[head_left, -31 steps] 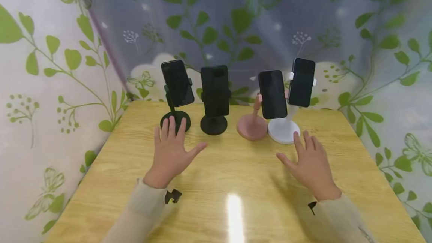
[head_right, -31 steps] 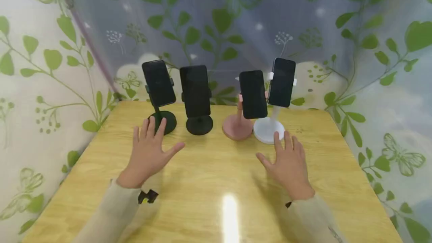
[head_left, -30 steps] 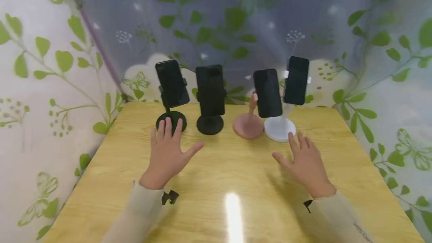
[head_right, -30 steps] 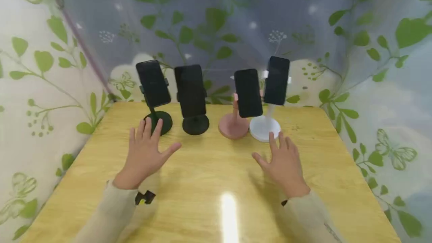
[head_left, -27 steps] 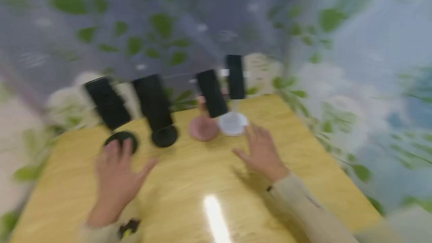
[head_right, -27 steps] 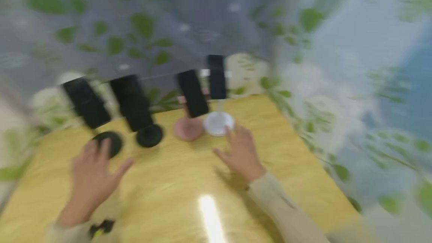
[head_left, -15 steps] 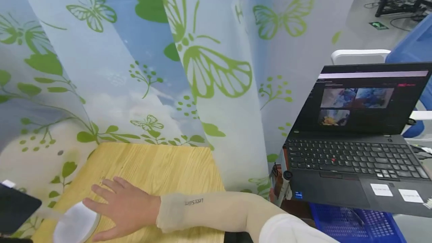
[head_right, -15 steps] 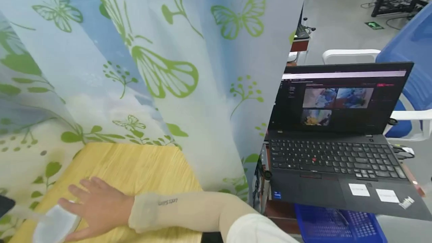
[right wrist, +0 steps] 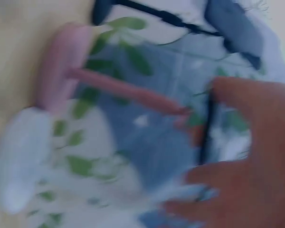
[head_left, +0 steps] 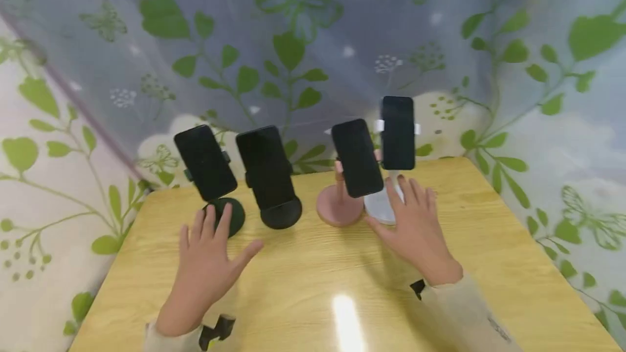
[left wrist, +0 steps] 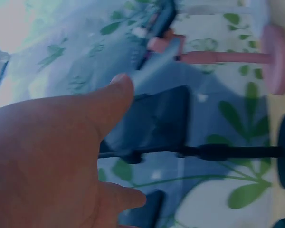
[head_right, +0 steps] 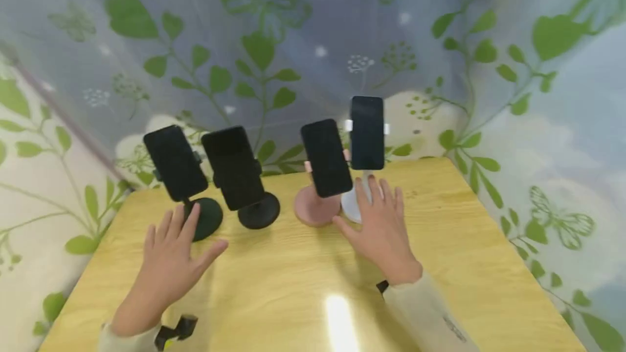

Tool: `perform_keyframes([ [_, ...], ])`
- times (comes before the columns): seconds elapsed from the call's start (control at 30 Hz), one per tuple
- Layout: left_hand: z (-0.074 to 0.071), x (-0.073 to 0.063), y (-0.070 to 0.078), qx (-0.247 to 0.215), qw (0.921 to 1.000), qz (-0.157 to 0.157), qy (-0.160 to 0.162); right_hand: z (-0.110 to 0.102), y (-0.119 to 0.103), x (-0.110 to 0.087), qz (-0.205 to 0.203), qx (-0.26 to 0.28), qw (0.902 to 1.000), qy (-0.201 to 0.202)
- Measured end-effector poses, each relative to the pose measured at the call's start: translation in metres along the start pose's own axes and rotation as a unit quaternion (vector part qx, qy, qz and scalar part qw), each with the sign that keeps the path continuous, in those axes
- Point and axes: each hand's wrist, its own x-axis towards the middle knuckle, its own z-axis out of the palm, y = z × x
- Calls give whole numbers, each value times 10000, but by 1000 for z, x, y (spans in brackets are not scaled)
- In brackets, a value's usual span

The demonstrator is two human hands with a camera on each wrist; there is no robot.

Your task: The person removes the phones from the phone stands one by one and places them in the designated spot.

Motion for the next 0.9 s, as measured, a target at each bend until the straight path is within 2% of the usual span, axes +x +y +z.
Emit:
perform_keyframes([
  [0.03,-10,8,26,-20,9998,183,-50,-12,6,-6,283,-25,9995,-142],
  [0.07,-15,16,42,-38,9995,310,-107,-24,11,-11,537,-61,9982,-275],
  [0.1,-15,24,50,-47,9987,491,-81,-36,14,-17,769,-129,9961,-416],
  [0.17,-6,38,56,-73,9963,849,62,-57,21,-27,1079,-258,9918,-636],
  [0.2,-5,41,62,-27,9961,875,119,-67,24,-33,1182,-296,9903,-669],
  [0.27,4,48,64,-45,9938,1079,263,-83,30,-43,1318,-366,9888,-604],
  [0.33,7,49,68,-12,9937,1083,290,-95,34,-52,1365,-396,9888,-451],
  [0.5,3,43,82,75,9948,986,258,-110,31,-66,1196,-398,9919,135],
  [0.63,1,36,92,63,9938,1076,272,-112,23,-70,904,-366,9949,267],
  [0.9,3,35,107,67,9866,1584,377,-101,19,-64,-25,-465,9973,560],
])
